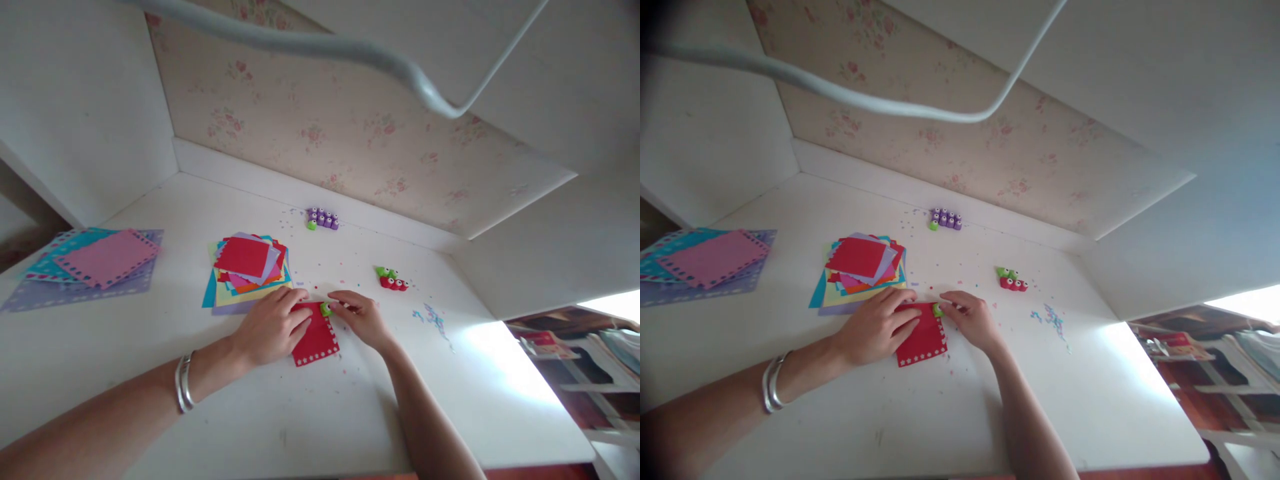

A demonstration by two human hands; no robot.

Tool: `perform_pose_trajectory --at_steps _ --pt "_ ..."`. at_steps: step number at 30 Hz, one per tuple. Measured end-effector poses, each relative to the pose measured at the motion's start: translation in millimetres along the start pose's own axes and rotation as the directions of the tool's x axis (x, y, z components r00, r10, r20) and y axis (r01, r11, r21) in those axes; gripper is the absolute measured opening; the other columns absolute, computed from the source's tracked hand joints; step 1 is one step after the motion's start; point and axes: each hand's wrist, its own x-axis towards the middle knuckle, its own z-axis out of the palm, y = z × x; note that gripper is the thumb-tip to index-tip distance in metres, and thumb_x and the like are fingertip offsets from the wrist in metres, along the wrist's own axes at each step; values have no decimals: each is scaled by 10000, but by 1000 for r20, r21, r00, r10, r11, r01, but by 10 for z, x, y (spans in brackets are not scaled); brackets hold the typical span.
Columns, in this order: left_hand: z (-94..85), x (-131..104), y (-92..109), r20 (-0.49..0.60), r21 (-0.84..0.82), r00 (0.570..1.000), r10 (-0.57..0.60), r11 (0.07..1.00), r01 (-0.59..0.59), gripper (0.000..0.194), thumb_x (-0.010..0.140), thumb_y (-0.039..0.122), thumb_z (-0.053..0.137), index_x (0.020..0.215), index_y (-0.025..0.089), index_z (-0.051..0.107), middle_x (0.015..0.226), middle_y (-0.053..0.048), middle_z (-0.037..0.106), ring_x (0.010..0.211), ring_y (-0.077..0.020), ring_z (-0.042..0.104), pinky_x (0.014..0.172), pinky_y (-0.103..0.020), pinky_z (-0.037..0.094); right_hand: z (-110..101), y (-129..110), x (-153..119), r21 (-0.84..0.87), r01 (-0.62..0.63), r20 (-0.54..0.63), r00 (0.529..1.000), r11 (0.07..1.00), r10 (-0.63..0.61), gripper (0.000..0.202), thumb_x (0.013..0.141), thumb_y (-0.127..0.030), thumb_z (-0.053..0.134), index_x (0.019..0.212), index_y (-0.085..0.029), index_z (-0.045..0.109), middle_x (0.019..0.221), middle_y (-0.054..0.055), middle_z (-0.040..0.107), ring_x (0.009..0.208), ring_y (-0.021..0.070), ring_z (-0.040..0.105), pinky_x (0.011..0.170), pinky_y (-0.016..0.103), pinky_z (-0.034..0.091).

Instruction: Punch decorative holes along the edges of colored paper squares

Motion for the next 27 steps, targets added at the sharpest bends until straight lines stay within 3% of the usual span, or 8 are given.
perform_pose_trajectory --at_steps 5,8,12,27 --pt "-8 -29 29 127 -43 988 91 995 -86 250 921 331 535 1064 212 701 1118 -80 665 1071 -252 576 1000 -444 406 -44 0 54 12 -46 100 994 999 44 249 856 -451 628 959 -265 758 965 31 746 810 184 679 710 306 539" --pt "10 -43 38 168 -73 981 99 993 -87 236 911 322 548 1046 213 708 1104 -78 685 1072 -248 593 1037 -453 370 -20 15 68 46 -132 88 988 990 127 292 843 -481 626 930 -236 760 866 30 742 646 153 644 602 278 522" --pt "19 -50 47 174 -86 979 108 992 -95 239 910 307 547 1060 204 701 1113 -77 698 1094 -247 604 1075 -455 343 21 40 70 110 -188 72 981 976 181 315 832 -488 628 922 -214 756 836 33 736 612 141 627 570 262 513" --pt "65 -42 30 172 -96 976 134 988 -119 279 920 281 522 1110 188 704 1218 -89 673 1162 -237 600 1109 -403 386 20 36 23 126 -109 55 993 986 103 272 836 -468 634 896 -235 761 896 26 736 653 137 626 594 251 513"
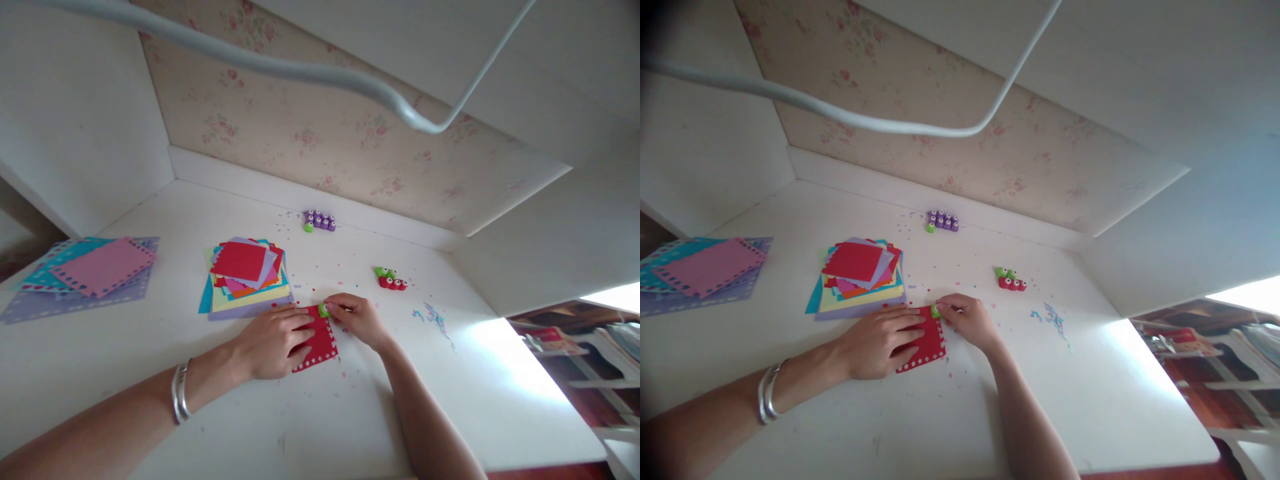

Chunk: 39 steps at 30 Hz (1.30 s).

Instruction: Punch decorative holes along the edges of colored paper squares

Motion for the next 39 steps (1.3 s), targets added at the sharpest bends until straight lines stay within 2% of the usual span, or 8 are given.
perform_pose_trajectory --at_steps 13,18,29,34,39 --pt "-18 -3 13 11 -25 1000 -24 999 24 281 927 294 499 1092 197 705 1190 -88 685 1139 -245 609 1114 -407 373 -26 -38 12 41 -156 42 987 987 154 331 777 -504 679 932 -225 769 819 31 733 615 146 624 503 237 496" --pt "-19 -6 23 -5 -32 999 -35 999 34 258 928 267 503 1082 211 701 1182 -71 687 1122 -232 613 1096 -423 387 -44 -69 26 54 -152 71 986 987 148 304 775 -474 694 920 -217 768 851 33 738 655 149 631 596 263 512" --pt "-31 -8 18 16 -16 999 -30 999 31 257 928 289 512 1078 189 696 1158 -79 690 1127 -231 606 1097 -423 382 -58 -94 24 -5 -112 52 992 994 112 280 780 -465 689 894 -222 769 870 34 746 720 171 643 674 298 512" --pt "-12 -7 6 13 -1 1000 -15 1000 15 252 929 298 517 1070 194 698 1161 -68 687 1114 -223 607 1081 -417 391 -58 -45 38 14 -209 76 975 978 208 334 759 -485 705 941 -212 763 771 29 730 652 156 622 592 268 490" --pt "11 -7 -7 8 34 1000 -15 999 15 230 910 295 546 1056 204 698 1178 -52 676 1113 -221 599 1068 -423 392 -116 -60 128 10 -280 175 946 960 274 335 729 -444 732 974 -217 764 814 34 735 693 148 628 648 264 492"
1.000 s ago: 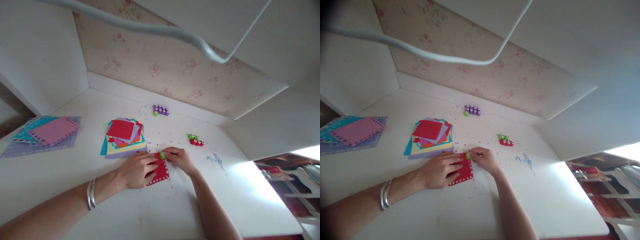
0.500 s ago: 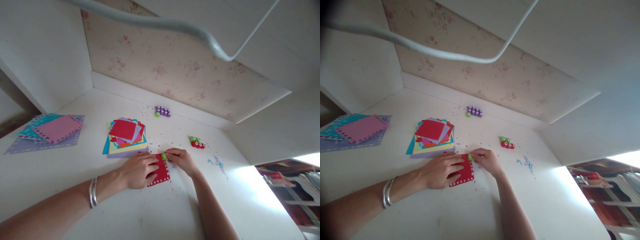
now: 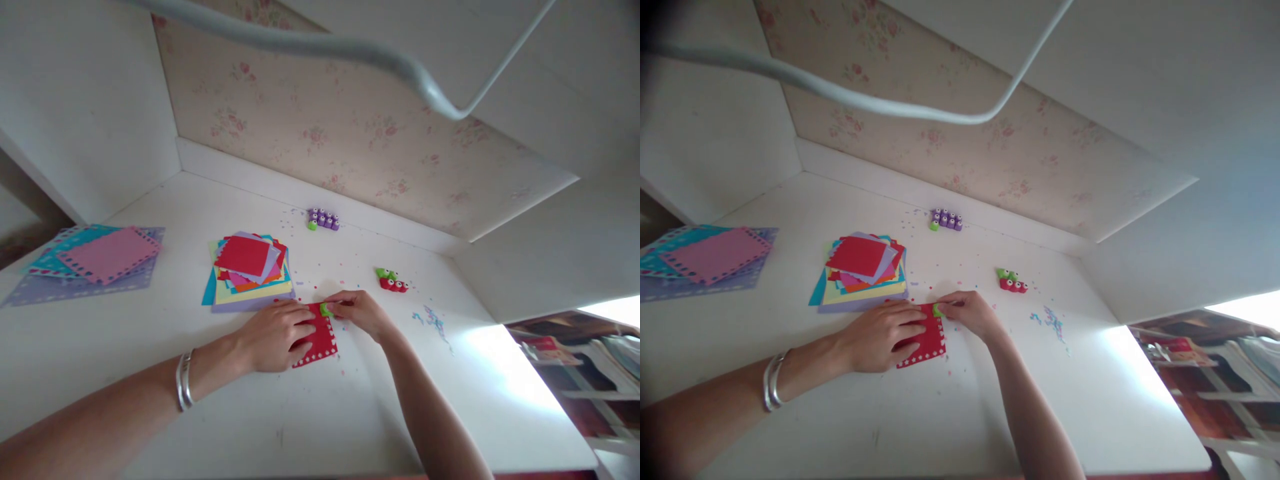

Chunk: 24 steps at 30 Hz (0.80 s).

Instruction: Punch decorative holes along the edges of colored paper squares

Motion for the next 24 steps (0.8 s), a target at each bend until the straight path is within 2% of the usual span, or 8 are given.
perform_pose_trajectory --at_steps 3,6,10,15,20,24 --pt "11 7 -11 1 8 1000 14 1000 -14 228 904 310 550 1056 215 691 1154 -47 680 1101 -222 601 1047 -424 403 -60 -120 69 -160 -20 56 998 987 29 258 735 -394 708 904 -209 768 711 17 707 633 136 600 586 246 454" --pt "9 18 -19 -6 13 999 33 999 -33 229 905 320 547 1056 217 684 1117 -56 685 1075 -219 608 1024 -415 416 -99 -283 138 -359 -43 75 994 932 75 178 711 -332 696 806 -192 750 613 -4 658 562 120 553 517 228 395" --pt "-17 26 -16 10 40 999 41 998 -41 212 902 314 552 1036 218 684 1104 -63 681 1075 -233 601 987 -425 433 -109 -460 185 -462 -41 120 987 886 109 132 681 -288 694 750 -184 737 552 -26 612 520 105 515 481 214 353" --pt "-38 33 -2 -27 67 998 56 996 -54 210 900 314 557 1026 215 693 1133 -73 669 1068 -238 597 1001 -447 422 -110 -541 172 -444 -57 133 983 894 129 96 654 -255 726 711 -178 737 545 -30 607 525 96 521 478 199 354" --pt "-20 25 1 -18 60 998 56 997 -55 237 902 316 557 1075 222 689 1182 -60 664 1091 -232 599 1025 -434 419 -157 -515 176 -349 -81 170 974 934 148 149 641 -269 765 749 -167 756 607 -8 660 584 100 579 564 193 456" --pt "-5 5 -5 8 59 999 44 997 -44 246 911 320 542 1094 237 684 1188 -48 672 1087 -230 612 1013 -431 439 -262 -416 195 -213 -97 288 945 972 157 272 670 -329 759 888 -166 774 752 30 722 700 131 645 683 231 522"
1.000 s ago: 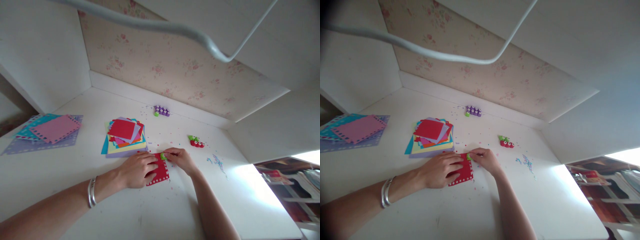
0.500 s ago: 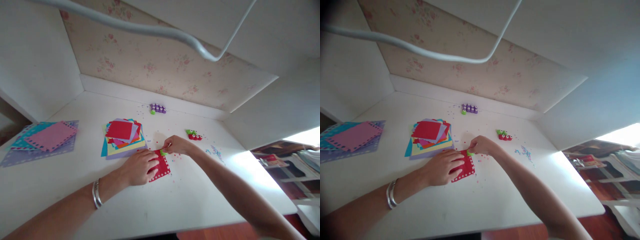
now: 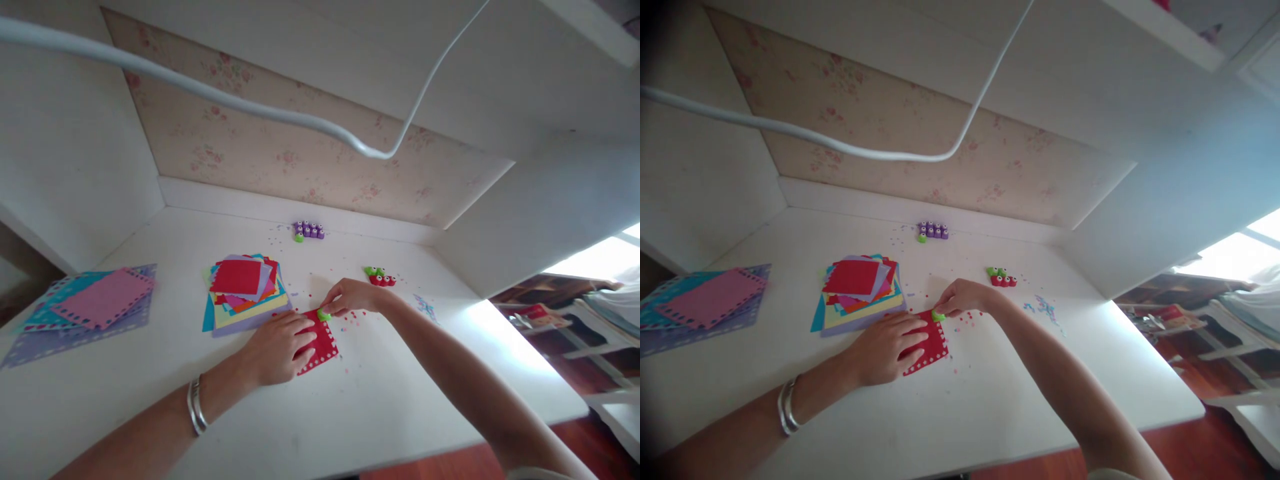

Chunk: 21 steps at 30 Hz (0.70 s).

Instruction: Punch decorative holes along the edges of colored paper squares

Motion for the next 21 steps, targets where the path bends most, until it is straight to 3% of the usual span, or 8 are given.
perform_pose_trajectory --at_steps 3,8,12,15,18,21 --pt "1 -8 -6 9 -5 1000 0 1000 0 251 911 321 542 1101 234 681 1190 -51 672 1083 -229 615 1021 -431 437 -122 109 -39 -101 27 21 999 995 -25 318 697 -355 743 968 -193 774 791 40 737 736 158 659 681 248 523" --pt "1 1 -19 13 -26 1000 1 1000 -1 274 916 319 531 1128 221 672 1222 -59 660 1139 -233 589 1044 -419 422 -278 191 -228 -292 30 -42 998 956 -44 356 791 -426 669 1093 -253 741 890 37 753 798 182 675 674 248 509" --pt "0 14 -23 20 -40 1000 -3 999 4 277 926 310 517 1144 235 671 1251 -45 647 1153 -225 582 1074 -435 394 -132 181 -367 -372 20 -243 963 928 -118 497 802 -568 631 1181 -251 683 1067 72 729 790 183 683 668 261 514" --pt "3 25 -26 5 -37 1000 -5 999 5 269 930 249 504 1136 252 678 1256 -29 643 1165 -213 571 1097 -437 367 30 210 -421 -493 62 -299 925 868 -236 372 794 -480 664 1065 -234 727 1036 69 733 806 190 685 729 282 513" --pt "11 40 -35 -19 -19 1000 -17 1000 17 277 937 198 480 1112 249 688 1235 -26 648 1178 -208 555 1103 -435 355 38 312 -472 -438 78 -332 912 895 -242 252 834 -366 613 1006 -241 748 951 48 752 798 187 692 730 282 509" --pt "19 53 -42 -18 -16 999 -33 999 33 277 946 192 469 1104 245 691 1224 -29 650 1170 -208 559 1096 -440 363 -175 492 -550 -242 96 -390 901 965 -188 310 820 -393 623 1060 -239 743 873 43 761 774 200 690 675 289 509"
